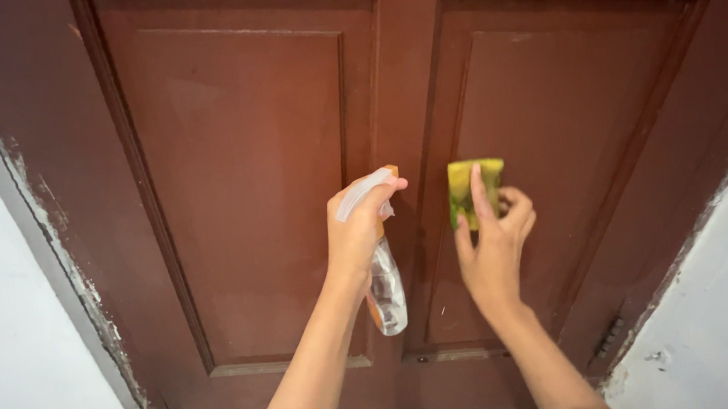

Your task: The person cleans a wooden door by spraying the surface with a spray bottle and wiping it with a sponge.

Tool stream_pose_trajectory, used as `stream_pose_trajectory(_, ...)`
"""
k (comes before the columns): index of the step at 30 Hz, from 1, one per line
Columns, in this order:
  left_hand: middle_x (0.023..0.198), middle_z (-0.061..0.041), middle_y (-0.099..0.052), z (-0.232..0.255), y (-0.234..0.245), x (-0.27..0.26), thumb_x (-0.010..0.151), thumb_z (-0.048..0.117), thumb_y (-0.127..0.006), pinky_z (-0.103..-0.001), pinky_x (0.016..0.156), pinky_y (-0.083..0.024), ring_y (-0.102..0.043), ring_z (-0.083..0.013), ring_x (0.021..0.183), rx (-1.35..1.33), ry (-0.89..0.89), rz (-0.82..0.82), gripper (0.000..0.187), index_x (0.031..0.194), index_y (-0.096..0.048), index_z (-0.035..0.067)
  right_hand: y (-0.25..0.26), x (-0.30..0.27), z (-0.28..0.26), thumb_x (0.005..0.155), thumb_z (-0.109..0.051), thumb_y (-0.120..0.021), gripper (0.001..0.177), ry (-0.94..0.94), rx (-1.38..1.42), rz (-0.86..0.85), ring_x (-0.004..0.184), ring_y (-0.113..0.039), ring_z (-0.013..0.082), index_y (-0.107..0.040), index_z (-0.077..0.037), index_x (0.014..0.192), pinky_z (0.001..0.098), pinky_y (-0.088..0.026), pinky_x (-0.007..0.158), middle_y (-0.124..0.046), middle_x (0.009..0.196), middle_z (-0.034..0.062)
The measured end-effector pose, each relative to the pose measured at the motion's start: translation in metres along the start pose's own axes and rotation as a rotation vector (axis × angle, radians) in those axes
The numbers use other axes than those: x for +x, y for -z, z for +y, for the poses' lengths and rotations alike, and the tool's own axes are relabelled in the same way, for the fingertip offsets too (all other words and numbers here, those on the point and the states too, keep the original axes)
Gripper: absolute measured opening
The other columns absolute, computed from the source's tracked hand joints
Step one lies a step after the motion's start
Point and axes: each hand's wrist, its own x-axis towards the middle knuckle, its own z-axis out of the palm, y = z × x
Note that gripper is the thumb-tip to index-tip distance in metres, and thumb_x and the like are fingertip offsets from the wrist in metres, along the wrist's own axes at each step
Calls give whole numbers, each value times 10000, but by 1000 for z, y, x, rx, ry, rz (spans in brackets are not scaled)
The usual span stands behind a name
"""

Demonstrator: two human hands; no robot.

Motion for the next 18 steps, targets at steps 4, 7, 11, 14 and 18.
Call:
stream_pose_trajectory(4, 823, -8, -667, -7, 4, 2, 843, 248, -724, -269, 697, -424, -490, -93, 726, 5, -8, -4, 375, 1082, -776, -36, 1, 12, 15, 983, -78, -664, 739, -84, 81, 52, 1186, -419, 329, -379, -192, 1655, 445, -408, 1055, -388, 1306, 195)
stream_pose_trajectory(7, 797, -12, -624, -6, 7, 2, 851, 259, -733, -261, 699, -421, -489, -94, 728, 43, -7, 2, 375, 1070, -789, -41, -2, 5, 45, 1014, -97, -670, 760, -200, 72, 174, 1230, -391, 346, -308, -122, 1682, 465, -358, 1095, -367, 1317, 206)
stream_pose_trajectory(11, 838, -5, -698, 0, 8, 0, 814, 253, -730, -260, 680, -415, -494, -87, 715, 63, 8, 23, 360, 1060, -783, -5, -14, -30, 46, 1031, -78, -628, 785, -214, -1, 222, 1284, -336, 377, -237, -48, 1710, 495, -298, 1137, -331, 1373, 231)
stream_pose_trajectory(14, 869, 1, -723, 2, 3, -2, 796, 240, -734, -267, 672, -409, -485, -90, 711, 70, 49, 30, 350, 1039, -782, -7, -22, -38, 17, 970, -50, -637, 789, -168, 9, 123, 1238, -339, 381, -284, -86, 1675, 505, -319, 1099, -319, 1384, 258)
stream_pose_trajectory(18, 906, -6, -775, -5, -4, -1, 792, 244, -729, -251, 714, -455, -591, -71, 778, -3, 31, -14, 343, 1041, -767, 12, -17, -14, -3, 968, -46, -667, 791, -63, 63, 41, 1236, -346, 376, -315, -163, 1666, 492, -333, 1099, -328, 1367, 247)
